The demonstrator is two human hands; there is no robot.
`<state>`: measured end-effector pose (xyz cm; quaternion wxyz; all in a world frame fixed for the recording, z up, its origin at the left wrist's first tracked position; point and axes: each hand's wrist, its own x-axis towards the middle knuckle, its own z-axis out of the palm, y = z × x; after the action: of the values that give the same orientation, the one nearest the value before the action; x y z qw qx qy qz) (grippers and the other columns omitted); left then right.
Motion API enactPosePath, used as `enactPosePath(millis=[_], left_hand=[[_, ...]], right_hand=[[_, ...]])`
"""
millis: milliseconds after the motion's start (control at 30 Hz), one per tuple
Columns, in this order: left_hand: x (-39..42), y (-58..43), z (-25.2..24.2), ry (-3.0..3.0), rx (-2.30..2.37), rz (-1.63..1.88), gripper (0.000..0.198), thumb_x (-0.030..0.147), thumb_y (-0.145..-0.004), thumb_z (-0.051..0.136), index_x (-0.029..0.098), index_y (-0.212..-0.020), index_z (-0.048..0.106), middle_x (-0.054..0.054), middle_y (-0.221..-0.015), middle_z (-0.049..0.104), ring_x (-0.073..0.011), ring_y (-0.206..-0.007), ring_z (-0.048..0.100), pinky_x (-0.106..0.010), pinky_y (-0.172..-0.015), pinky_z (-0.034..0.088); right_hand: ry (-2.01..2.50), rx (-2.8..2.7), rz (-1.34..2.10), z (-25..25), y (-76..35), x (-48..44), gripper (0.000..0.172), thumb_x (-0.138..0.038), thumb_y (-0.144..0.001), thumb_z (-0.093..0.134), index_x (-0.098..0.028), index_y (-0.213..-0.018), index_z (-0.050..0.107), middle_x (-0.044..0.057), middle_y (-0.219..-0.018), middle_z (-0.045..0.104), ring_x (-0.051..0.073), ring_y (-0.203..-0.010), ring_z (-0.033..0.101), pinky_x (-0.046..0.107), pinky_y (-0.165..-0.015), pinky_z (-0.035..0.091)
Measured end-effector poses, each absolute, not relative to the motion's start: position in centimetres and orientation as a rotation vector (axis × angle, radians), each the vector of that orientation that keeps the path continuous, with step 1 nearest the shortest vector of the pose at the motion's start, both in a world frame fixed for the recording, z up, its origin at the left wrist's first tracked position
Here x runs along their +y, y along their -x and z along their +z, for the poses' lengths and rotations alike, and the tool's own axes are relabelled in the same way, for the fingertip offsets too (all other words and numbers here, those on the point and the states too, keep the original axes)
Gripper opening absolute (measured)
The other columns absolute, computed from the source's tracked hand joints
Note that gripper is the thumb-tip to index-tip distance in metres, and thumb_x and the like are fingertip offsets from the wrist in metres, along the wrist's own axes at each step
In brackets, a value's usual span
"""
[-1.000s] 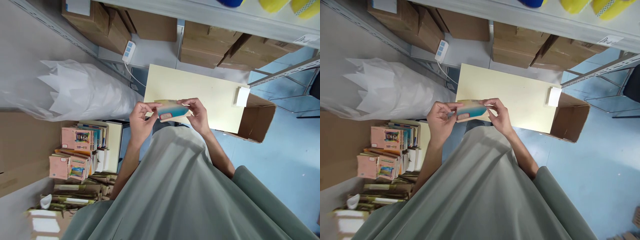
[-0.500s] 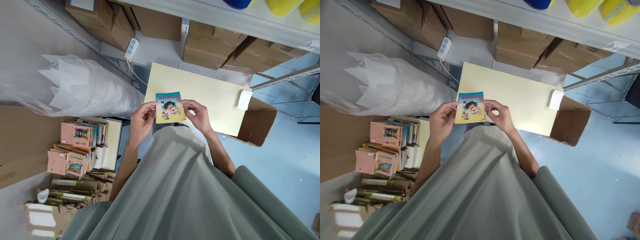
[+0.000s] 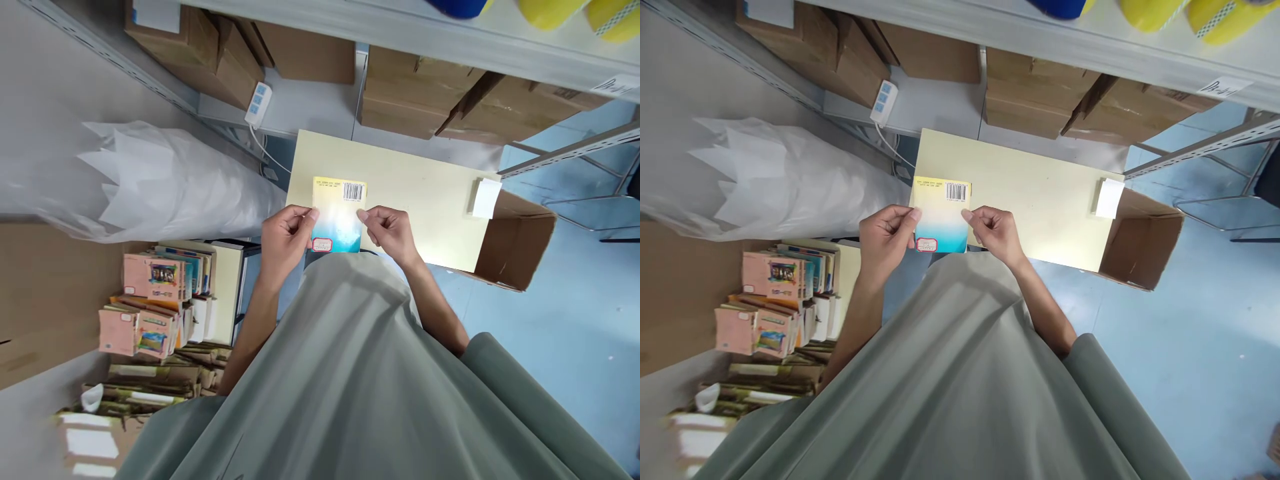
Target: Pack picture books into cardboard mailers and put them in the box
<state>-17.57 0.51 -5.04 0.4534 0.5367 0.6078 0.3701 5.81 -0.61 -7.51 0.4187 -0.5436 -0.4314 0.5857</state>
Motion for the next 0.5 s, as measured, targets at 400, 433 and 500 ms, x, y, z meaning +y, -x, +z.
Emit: enactPosePath(millis=[400, 433, 500], left_hand=[[1.5, 16.9, -5.5, -1.434, 1.408, 0.905, 0.048, 0.068, -0.111, 0.065, 0.024, -0.099, 0.078, -0.002, -0.082, 0.079, -0.0131, -0.057, 0.065, -0.028, -0.056, 0.050], [1.5, 16.8, -5.4, -1.482, 1.402, 0.893, 0.041, 0.064, -0.109, 0.071, 0.024, -0.101, 0.079, -0.002, -0.085, 0.079, -0.0133, -0.060, 0.067, -0.028, -0.058, 0.051], [1.4, 16.3, -5.2, -1.598, 1.373, 0.874, 0.029, 0.053, -0.106, 0.079, 0.025, -0.106, 0.081, -0.002, -0.096, 0.081, -0.0135, -0.068, 0.070, -0.027, -0.061, 0.053]], right_hand=[[1.292, -0.968, 1.529, -10.0, -7.3, -0.5, 0.071, -0.089, -0.102, 0.061, -0.023, -0.098, 0.083, 0.008, -0.099, 0.085, 0.017, -0.073, 0.075, 0.034, -0.069, 0.064], [1.280, -0.974, 1.525, -10.7, -7.3, -0.3, 0.065, -0.087, -0.099, 0.069, -0.024, -0.104, 0.084, 0.007, -0.102, 0.085, 0.017, -0.079, 0.076, 0.034, -0.075, 0.065], [1.258, -0.982, 1.512, -12.4, -7.1, 0.2, 0.057, -0.079, -0.091, 0.085, -0.027, -0.112, 0.082, 0.004, -0.104, 0.084, 0.019, -0.091, 0.077, 0.036, -0.086, 0.066]])
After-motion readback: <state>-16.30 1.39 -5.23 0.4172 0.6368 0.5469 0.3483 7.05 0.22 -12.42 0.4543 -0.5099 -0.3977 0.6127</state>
